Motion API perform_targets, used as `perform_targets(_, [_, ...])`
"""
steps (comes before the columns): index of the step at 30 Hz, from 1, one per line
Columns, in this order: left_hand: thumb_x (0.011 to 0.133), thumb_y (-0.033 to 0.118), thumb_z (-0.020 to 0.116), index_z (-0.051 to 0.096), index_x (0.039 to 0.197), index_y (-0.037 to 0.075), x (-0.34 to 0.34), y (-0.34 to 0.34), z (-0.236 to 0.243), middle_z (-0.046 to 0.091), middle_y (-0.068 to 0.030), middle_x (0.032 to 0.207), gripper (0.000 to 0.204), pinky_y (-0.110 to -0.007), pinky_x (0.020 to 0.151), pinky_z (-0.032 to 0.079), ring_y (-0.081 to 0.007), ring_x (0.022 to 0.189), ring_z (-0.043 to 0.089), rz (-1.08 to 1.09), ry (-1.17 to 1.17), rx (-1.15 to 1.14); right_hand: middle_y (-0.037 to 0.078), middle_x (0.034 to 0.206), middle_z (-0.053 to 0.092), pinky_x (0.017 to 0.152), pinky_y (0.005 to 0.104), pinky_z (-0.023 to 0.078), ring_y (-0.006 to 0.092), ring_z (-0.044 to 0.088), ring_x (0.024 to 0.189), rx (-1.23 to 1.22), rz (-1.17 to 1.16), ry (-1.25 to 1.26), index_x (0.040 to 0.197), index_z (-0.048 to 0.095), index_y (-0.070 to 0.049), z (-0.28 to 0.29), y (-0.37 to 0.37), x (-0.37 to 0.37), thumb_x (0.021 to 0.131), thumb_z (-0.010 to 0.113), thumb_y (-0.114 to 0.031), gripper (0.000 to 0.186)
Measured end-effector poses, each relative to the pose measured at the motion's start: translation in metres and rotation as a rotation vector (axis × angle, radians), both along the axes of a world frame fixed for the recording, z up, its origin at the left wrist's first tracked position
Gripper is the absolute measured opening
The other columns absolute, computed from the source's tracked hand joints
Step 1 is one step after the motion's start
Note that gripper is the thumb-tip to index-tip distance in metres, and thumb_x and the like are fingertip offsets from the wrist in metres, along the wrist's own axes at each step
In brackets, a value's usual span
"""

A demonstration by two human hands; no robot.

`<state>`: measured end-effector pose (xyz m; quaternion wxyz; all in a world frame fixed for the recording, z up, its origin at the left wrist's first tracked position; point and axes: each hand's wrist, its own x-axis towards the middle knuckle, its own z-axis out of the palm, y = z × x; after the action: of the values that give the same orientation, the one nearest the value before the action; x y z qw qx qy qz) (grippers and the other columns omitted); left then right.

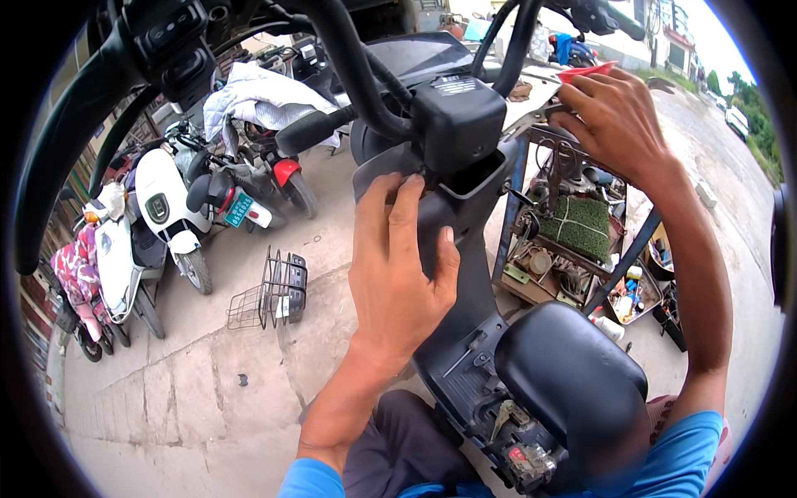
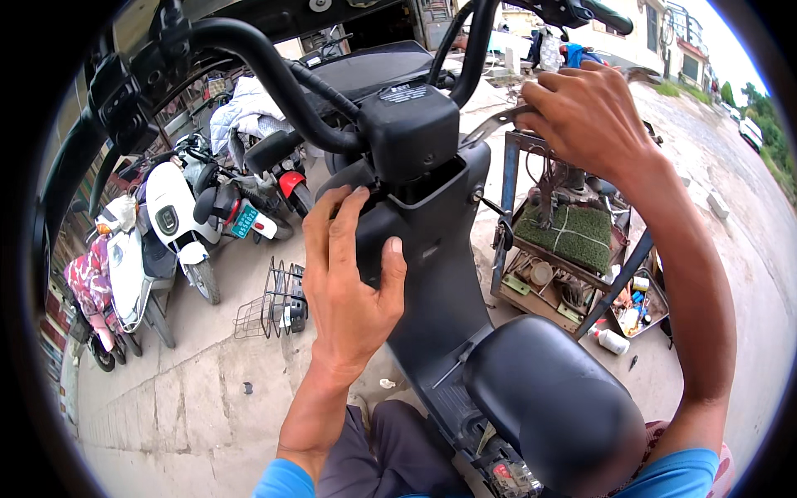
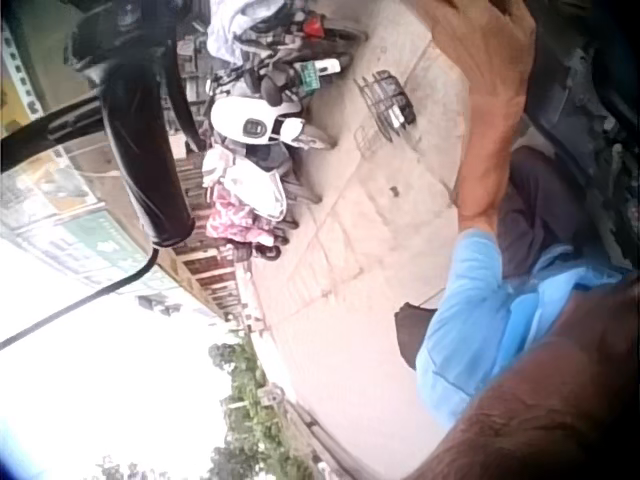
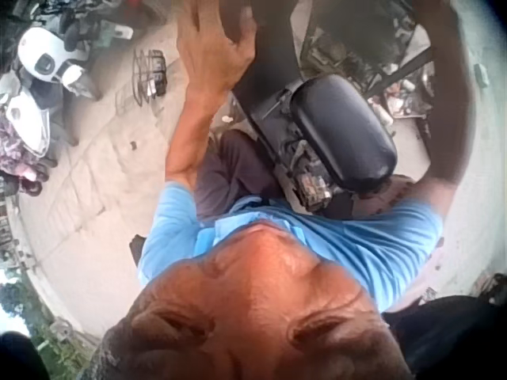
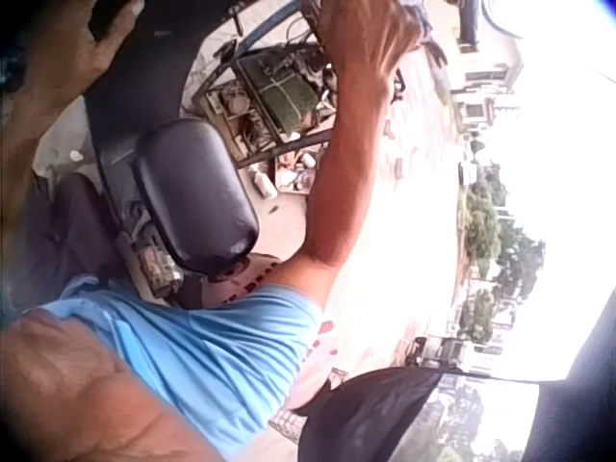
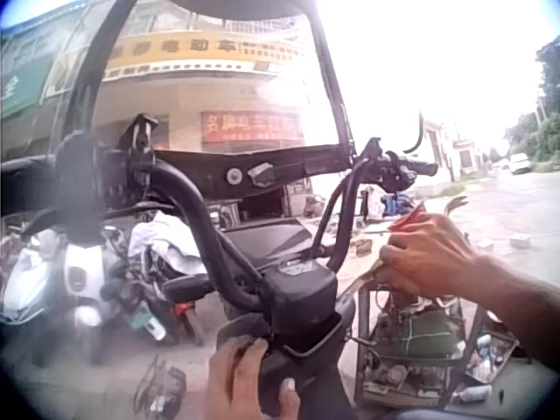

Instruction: The person removes screws from the front fairing of a motorcycle using a socket wrench, then pries the plastic panels apart with a metal tool and their hands to detach the front assembly.

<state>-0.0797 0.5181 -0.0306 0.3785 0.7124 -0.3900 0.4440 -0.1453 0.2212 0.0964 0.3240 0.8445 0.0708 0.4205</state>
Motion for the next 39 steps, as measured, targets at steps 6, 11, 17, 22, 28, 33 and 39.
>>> perform_targets(6, [0.097, 0.015, 0.074, 0.063, 0.130, -0.009, 0.004, 0.037, -0.062, 0.072, -0.0218, 0.108, 0.041, -0.040, 0.089, 0.058, -0.0305, 0.099, 0.073, -0.069, 0.323, -0.173, 0.010, 0.075, 0.073, 0.061, 0.0420, 0.051, 0.0270, 0.068, 0.063, 0.217, 0.328, 0.037, 0.082, 0.068, -0.005, 0.007, 0.027, -0.020, 0.083, 0.085, -0.020, 0.021])
perform_targets(11, [0.093, 0.005, 0.073, 0.062, 0.125, -0.007, -0.007, 0.038, -0.063, 0.071, -0.0215, 0.108, 0.035, -0.043, 0.077, 0.058, -0.0395, 0.090, 0.071, -0.106, 0.226, -0.148, 0.007, 0.103, 0.070, 0.046, 0.0336, 0.050, 0.0185, 0.068, 0.060, 0.219, 0.610, 0.269, 0.126, 0.073, -0.006, -0.025, 0.126, -0.007, 0.083, 0.086, -0.026, 0.050])
perform_targets(17, [0.096, 0.001, 0.069, 0.062, 0.130, -0.003, 0.004, 0.061, -0.058, 0.071, -0.0217, 0.111, 0.035, -0.044, 0.082, 0.059, -0.0394, 0.094, 0.072, -0.231, 0.249, -0.115, 0.009, 0.130, 0.060, 0.050, 0.0364, 0.054, 0.0253, 0.074, 0.067, 0.400, 0.517, 0.480, 0.143, 0.059, -0.008, -0.075, 0.175, 0.006, 0.089, 0.079, -0.019, 0.059])
perform_targets(22, [0.099, 0.013, 0.074, 0.061, 0.135, 0.000, 0.053, 0.088, -0.076, 0.067, -0.0200, 0.131, 0.040, -0.044, 0.098, 0.055, -0.0390, 0.119, 0.068, -0.216, 0.163, -0.296, 0.011, 0.123, 0.062, 0.053, 0.0370, 0.057, 0.0263, 0.074, 0.084, 0.555, 0.612, 0.402, 0.135, 0.062, -0.008, -0.092, 0.179, 0.012, 0.080, 0.080, 0.001, 0.058])
perform_targets(28, [0.096, 0.031, 0.080, 0.054, 0.145, 0.000, 0.085, 0.107, -0.106, 0.059, -0.0215, 0.147, 0.064, -0.046, 0.107, 0.050, -0.0364, 0.131, 0.061, -0.198, 0.355, -0.075, 0.016, 0.122, 0.063, 0.060, 0.0375, 0.058, 0.0300, 0.072, 0.089, 0.534, 0.777, 0.313, 0.134, 0.063, -0.004, -0.108, 0.180, 0.024, 0.079, 0.081, 0.004, 0.058])
perform_targets(33, [0.096, 0.004, 0.075, 0.055, 0.146, 0.004, 0.090, 0.086, -0.117, 0.064, -0.0202, 0.144, 0.054, -0.046, 0.107, 0.054, -0.0425, 0.129, 0.065, -0.177, 0.379, -0.074, 0.018, 0.119, 0.066, 0.069, 0.0383, 0.060, 0.0324, 0.072, 0.091, 0.528, 0.709, 0.291, 0.131, 0.064, -0.001, -0.108, 0.176, 0.018, 0.085, 0.081, -0.002, 0.049])
perform_targets(39, [0.093, -0.005, 0.073, 0.060, 0.146, 0.004, 0.092, 0.079, -0.130, 0.064, -0.0221, 0.146, 0.055, -0.044, 0.099, 0.059, -0.0434, 0.125, 0.069, -0.138, 0.356, -0.136, 0.020, 0.118, 0.067, 0.071, 0.0377, 0.060, 0.0317, 0.072, 0.091, 0.539, 0.723, 0.291, 0.129, 0.065, 0.002, -0.112, 0.176, 0.022, 0.086, 0.080, -0.001, 0.045])
